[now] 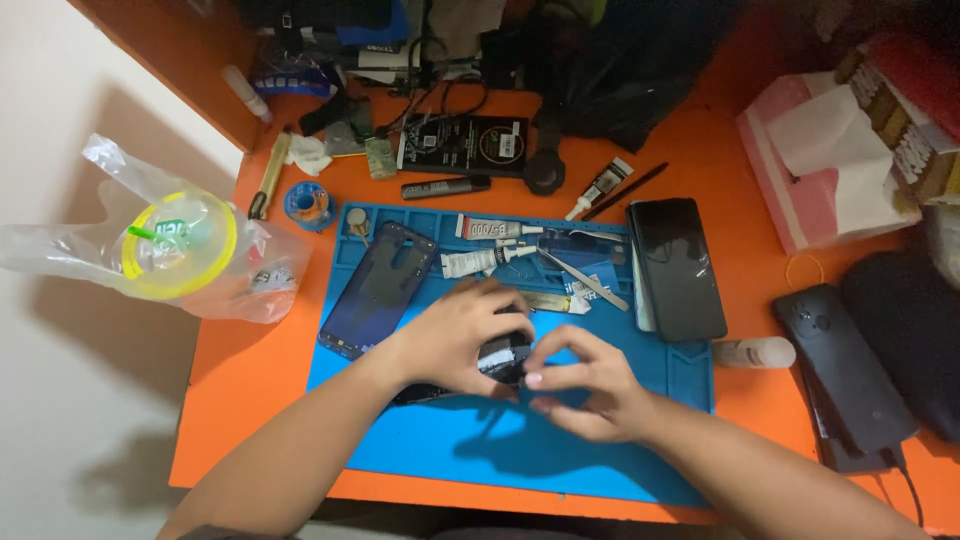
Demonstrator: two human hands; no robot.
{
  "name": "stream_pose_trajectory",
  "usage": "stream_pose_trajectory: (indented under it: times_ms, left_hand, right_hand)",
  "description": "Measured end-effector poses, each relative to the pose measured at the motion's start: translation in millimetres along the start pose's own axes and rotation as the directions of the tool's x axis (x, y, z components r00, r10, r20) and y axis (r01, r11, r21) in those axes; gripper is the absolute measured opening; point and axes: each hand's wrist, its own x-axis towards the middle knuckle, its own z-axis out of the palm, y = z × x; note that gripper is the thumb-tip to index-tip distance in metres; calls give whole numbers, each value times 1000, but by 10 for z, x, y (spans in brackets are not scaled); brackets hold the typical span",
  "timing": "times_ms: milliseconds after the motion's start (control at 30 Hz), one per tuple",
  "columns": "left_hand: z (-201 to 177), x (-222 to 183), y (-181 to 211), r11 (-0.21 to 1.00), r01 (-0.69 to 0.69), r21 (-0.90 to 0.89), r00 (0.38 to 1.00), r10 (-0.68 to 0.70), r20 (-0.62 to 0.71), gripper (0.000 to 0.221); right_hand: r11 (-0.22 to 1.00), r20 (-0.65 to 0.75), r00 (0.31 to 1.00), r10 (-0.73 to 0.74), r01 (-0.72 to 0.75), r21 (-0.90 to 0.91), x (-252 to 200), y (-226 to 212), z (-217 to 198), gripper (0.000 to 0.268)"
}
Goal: Using a precision screwdriver and hands to remove internal components and screws from a smartphone.
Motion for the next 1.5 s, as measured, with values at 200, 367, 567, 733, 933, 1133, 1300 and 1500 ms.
stream_pose_trajectory:
  times_ms: [200,367,567,733,933,1133,1300,1500]
  left_hand:
    - [-19,-21,-43,997,-73,-19,997,74,37,57]
    - [24,-37,-11,1000,-23,21,1000,23,20,60]
    - [29,-41,-19,999,-2,34,1000,1,15,69]
    - [21,-29,-32,999,5,34,1000,-6,25,68]
    - [30,-28,-4,1000,14,24,1000,-15,18,66]
    - [7,-22,21,999,27,31,999,-28,18,66]
    - [-85,-15,56,995,43,-91,997,-49,-65,71]
    - [-299,-231,742,924,-378,59,865,375,-333,26]
  right_hand:
    - [993,158,985,64,-48,-105,12,-105,-74,38]
    - [998,96,993,67,-66,-19,78,-143,32,38]
    - [997,-40,996,79,-79,1,63,-92,20,36]
    - [996,-52,995,84,-85,-22,14,-44,32,35]
    - [998,-34,997,68,-68,-3,57,-67,61,38]
    - [998,-44,998,38,-40,-44,24,1,47,39]
    - [993,-55,999,-3,-4,-115,57,-17,89,38]
    - [968,-66,997,38,-53,-244,-122,-39,-46,31]
